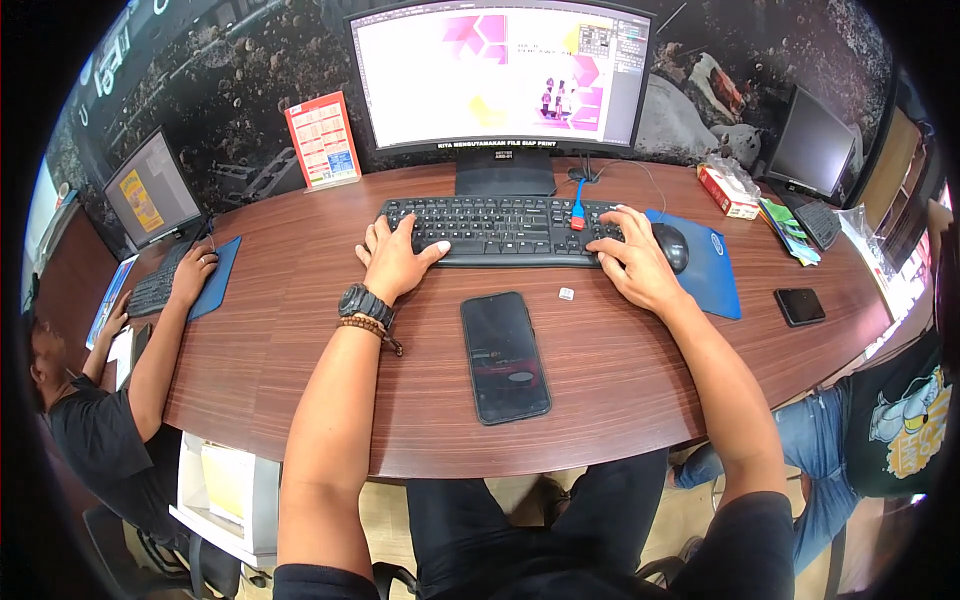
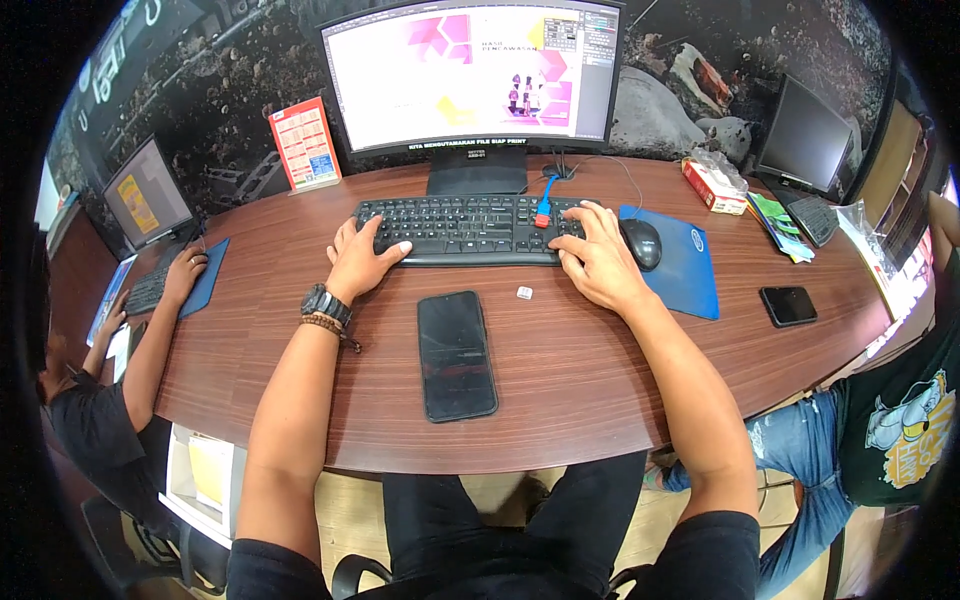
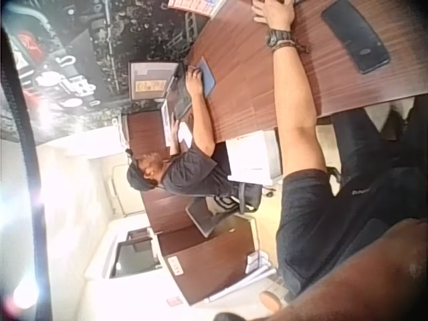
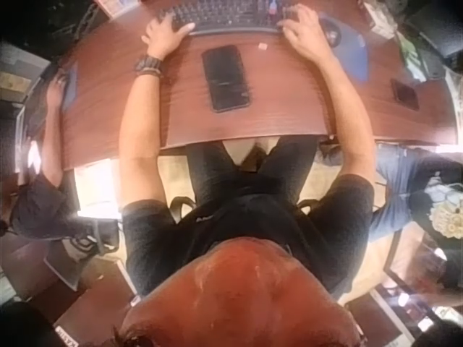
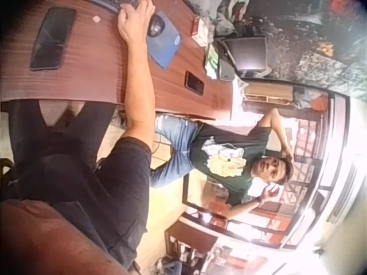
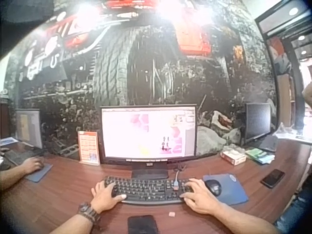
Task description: Using a computer and software to design or edit a document layout.
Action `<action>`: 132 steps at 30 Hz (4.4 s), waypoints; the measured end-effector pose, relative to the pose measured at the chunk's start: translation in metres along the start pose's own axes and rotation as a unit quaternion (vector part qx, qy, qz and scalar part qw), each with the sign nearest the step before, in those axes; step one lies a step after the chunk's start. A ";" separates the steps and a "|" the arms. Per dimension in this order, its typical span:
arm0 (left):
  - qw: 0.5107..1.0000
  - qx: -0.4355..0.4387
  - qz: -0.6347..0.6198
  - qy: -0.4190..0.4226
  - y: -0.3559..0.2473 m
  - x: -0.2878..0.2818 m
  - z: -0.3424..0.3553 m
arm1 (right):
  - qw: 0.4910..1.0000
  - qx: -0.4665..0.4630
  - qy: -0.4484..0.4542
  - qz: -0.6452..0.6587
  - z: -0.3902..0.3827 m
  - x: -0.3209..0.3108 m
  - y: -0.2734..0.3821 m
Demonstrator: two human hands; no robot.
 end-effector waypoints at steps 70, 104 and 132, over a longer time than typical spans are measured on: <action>0.995 0.028 -0.013 -0.092 0.000 -0.002 0.000 | 0.962 0.254 -0.099 -0.010 -0.047 -0.014 -0.083; 0.998 0.019 -0.009 -0.063 0.000 -0.001 0.000 | 0.962 0.252 -0.101 -0.015 -0.047 -0.014 -0.081; 0.999 0.009 -0.013 -0.033 0.004 0.004 0.000 | 0.970 0.215 -0.113 0.000 -0.047 -0.013 -0.081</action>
Point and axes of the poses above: each hand's wrist, its own z-axis towards the middle knuckle, its own x-axis out of the palm, y = z × x, the point moved 4 cm from there along z, towards the middle knuckle, and after that the axes turned 14 degrees about -x, right-handed, at the moved point
